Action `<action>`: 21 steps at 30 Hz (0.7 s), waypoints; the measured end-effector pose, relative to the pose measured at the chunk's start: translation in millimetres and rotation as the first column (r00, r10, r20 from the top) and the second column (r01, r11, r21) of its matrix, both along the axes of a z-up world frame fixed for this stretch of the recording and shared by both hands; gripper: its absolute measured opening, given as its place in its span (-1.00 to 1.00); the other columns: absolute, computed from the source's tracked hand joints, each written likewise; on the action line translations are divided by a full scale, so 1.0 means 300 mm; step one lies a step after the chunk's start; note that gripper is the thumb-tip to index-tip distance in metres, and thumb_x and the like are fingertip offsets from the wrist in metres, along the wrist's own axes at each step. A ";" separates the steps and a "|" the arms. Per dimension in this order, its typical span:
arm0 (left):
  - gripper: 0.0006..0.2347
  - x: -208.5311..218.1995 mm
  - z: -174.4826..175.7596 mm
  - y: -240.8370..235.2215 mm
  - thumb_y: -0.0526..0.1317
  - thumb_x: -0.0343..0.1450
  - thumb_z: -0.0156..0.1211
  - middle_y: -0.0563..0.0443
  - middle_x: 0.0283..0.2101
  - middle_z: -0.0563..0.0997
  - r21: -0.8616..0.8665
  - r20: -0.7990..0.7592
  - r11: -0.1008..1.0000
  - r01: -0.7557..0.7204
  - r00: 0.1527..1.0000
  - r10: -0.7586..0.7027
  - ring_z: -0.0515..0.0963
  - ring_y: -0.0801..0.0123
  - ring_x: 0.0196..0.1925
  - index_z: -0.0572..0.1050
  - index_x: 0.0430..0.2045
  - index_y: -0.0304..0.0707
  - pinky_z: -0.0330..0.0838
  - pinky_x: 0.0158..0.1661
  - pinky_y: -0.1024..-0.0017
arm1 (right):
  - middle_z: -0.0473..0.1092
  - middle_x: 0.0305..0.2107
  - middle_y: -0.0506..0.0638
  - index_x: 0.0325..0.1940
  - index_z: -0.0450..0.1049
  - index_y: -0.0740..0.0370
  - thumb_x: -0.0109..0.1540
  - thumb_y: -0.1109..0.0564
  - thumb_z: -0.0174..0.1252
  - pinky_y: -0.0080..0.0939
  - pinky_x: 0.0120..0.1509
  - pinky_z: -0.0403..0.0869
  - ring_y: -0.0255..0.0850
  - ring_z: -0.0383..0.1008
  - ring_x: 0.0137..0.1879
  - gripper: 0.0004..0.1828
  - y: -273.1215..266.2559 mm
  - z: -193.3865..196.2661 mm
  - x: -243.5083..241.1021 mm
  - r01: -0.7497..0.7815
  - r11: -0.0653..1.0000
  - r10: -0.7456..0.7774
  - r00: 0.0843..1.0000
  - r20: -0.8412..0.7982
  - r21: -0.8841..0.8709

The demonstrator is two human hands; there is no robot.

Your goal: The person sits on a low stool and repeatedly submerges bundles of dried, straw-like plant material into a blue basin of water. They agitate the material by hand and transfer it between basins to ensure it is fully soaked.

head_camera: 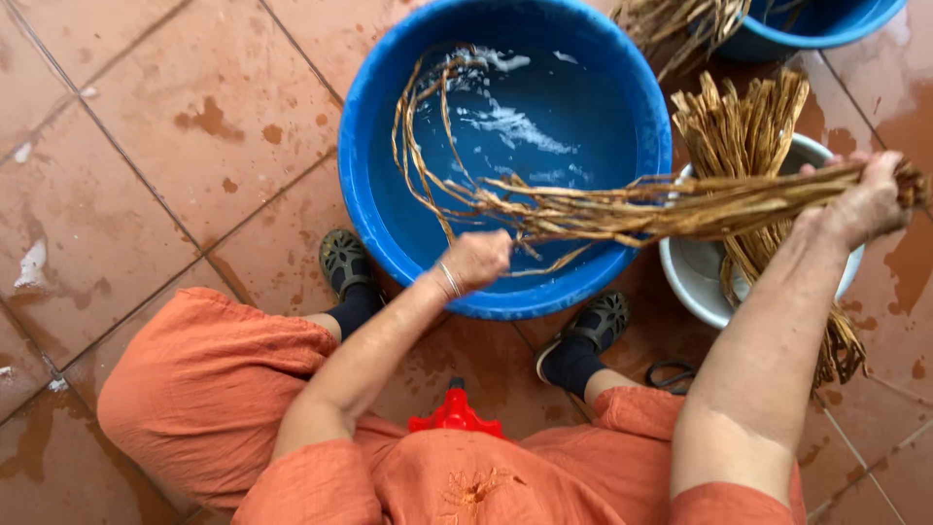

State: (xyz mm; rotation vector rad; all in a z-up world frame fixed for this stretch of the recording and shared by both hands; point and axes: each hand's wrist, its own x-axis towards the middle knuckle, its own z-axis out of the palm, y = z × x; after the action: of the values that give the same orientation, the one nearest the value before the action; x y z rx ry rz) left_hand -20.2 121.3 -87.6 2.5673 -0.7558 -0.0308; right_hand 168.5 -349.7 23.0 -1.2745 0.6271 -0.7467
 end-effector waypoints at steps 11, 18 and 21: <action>-0.75 0.057 -0.074 0.299 -0.35 0.28 0.21 -0.03 -0.12 0.51 0.268 -0.104 0.906 -0.328 0.925 0.366 0.48 0.09 0.04 0.53 -0.18 -0.10 0.41 -0.09 0.09 | 0.55 -0.07 0.29 0.05 0.50 0.41 0.48 0.18 0.07 0.12 0.14 0.64 0.10 0.61 0.00 -0.79 0.013 -0.052 -0.027 -0.137 0.925 0.241 0.932 0.270 -0.353; -0.75 -0.016 -0.173 0.170 -0.28 0.18 0.30 0.03 -0.06 0.52 0.363 -0.054 0.931 0.032 0.998 -0.013 0.40 0.19 0.11 0.59 -0.28 -0.08 0.29 -0.02 0.15 | 0.57 -0.36 0.00 -0.06 0.38 0.26 0.52 0.15 0.08 -0.13 -0.07 0.67 -0.21 0.67 -0.27 -0.87 0.570 0.081 -0.138 -0.193 0.727 0.422 0.882 0.208 -0.659; -0.92 -0.040 -0.211 0.160 -0.21 0.35 0.25 0.11 -0.15 0.59 0.511 -0.155 0.847 0.145 0.985 -0.075 0.42 0.26 0.11 0.65 -0.36 -0.03 0.25 0.09 0.12 | 0.48 -0.19 -0.03 -0.07 0.43 0.12 0.55 0.21 0.23 -0.25 0.01 0.66 -0.27 0.56 -0.11 -0.87 0.737 0.036 -0.235 -0.289 0.393 0.499 0.865 -0.062 -0.873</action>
State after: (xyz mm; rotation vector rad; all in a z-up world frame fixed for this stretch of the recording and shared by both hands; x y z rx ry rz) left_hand -32.2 169.4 -151.0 2.9827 -0.9487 -0.5028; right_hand 98.1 -128.5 33.8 -2.1491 -0.3611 -0.7873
